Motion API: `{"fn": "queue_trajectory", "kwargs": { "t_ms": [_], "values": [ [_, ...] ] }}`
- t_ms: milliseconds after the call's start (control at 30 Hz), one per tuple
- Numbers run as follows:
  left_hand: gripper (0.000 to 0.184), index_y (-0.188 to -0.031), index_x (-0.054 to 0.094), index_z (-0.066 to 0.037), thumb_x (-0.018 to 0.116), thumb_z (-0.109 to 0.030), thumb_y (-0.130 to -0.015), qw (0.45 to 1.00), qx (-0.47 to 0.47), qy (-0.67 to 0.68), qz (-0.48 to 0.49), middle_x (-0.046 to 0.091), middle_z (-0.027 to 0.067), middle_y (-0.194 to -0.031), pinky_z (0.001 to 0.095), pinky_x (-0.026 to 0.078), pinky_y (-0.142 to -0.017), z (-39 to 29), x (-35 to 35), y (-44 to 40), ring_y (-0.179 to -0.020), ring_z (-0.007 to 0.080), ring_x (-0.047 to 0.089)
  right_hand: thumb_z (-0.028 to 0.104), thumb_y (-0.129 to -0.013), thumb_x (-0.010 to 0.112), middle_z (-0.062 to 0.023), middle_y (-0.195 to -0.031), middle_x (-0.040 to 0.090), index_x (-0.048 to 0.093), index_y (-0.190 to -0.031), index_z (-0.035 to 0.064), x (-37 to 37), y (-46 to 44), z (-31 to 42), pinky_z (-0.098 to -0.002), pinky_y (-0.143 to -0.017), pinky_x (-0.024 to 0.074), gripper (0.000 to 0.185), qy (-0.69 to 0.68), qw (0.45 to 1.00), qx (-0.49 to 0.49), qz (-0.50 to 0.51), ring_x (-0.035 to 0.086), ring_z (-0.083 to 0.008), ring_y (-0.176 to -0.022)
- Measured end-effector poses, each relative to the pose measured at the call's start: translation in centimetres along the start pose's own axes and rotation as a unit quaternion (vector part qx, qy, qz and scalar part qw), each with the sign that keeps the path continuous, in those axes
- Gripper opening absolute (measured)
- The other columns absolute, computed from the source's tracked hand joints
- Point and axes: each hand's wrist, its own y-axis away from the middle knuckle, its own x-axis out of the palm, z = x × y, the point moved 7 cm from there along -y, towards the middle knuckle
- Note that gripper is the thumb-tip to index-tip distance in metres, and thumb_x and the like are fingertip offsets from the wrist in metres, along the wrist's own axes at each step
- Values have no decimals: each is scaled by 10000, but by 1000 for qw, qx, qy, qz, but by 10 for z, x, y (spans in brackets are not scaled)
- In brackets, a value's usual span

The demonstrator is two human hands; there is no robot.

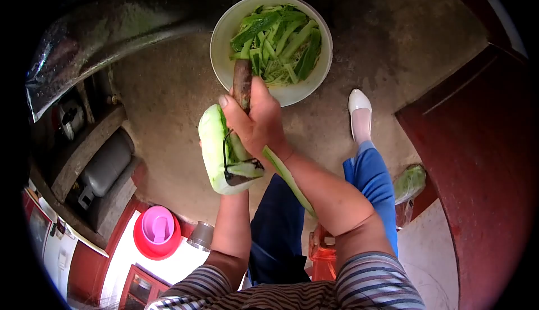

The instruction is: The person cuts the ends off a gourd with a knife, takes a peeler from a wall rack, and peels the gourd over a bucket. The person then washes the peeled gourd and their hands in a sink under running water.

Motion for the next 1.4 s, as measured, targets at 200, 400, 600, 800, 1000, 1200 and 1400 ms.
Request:
{"fn": "queue_trajectory", "kwargs": {
  "t_ms": [200, 400, 600, 800, 1000, 1200, 1400],
  "values": [
    [692, -1192, 489, -54, 337, -625, -833, 992, -7, -23, -122, 541, 138, -1122, 358, 444, -835, 2, -18, 1, -978, 248, 536, 161, -869, 538, -6, -662, 503, 463, -913, 34, -4, -8, -14, -220, -507, 384, 154, -20, 999, 37, -2, 462, -61, -565],
    [636, -1283, 406, -40, 297, -535, -900, 995, 12, -90, -36, 489, 117, -1218, 367, 362, -979, -2, 8, -12, -1118, 249, 472, 142, -857, 543, -8, -617, 497, 463, -865, 25, 2, 6, -18, -215, -492, 367, 142, 36, 997, 58, 20, 457, -64, -529],
    [640, -1266, 419, -3, 286, -508, -896, 997, 21, -79, 7, 498, 147, -1218, 382, 389, -953, 3, 1, -18, -1088, 260, 498, 137, -857, 543, -16, -603, 504, 458, -871, 30, -6, 2, -12, -212, -466, 353, 137, -19, 997, 63, -28, 448, -64, -503],
    [598, -1147, 517, -33, 306, -520, -873, 967, 31, -147, -204, 582, 159, -1052, 403, 478, -815, 0, -17, -10, -935, 289, 575, 182, -817, 573, -34, -620, 540, 486, -814, 7, -20, 1, -25, -266, -550, 430, 195, -9, 991, 110, -75, 518, -110, -551],
    [622, -1113, 533, -70, 337, -583, -822, 980, 8, -51, -193, 593, 159, -971, 405, 480, -733, 2, -26, 0, -864, 313, 578, 170, -858, 546, -16, -618, 493, 461, -880, 27, -32, 6, -31, -220, -470, 376, 168, -38, 989, 74, -125, 454, -77, -511],
    [630, -1114, 531, -71, 400, -611, -815, 979, 16, -58, -196, 576, 145, -1014, 379, 490, -718, 2, -31, 5, -896, 301, 570, 175, -850, 561, -24, -664, 516, 466, -896, 40, -24, 3, -20, -235, -527, 401, 171, 35, 997, 31, -63, 485, -88, -560],
    [561, -1196, 481, -56, 353, -512, -894, 980, 9, -51, -192, 548, 145, -1106, 349, 478, -826, 14, -11, 5, -938, 248, 569, 225, -829, 580, -27, -641, 513, 468, -884, 58, -26, 1, -28, -240, -477, 397, 208, -33, 993, 103, -39, 491, -102, -521]
  ]
}}
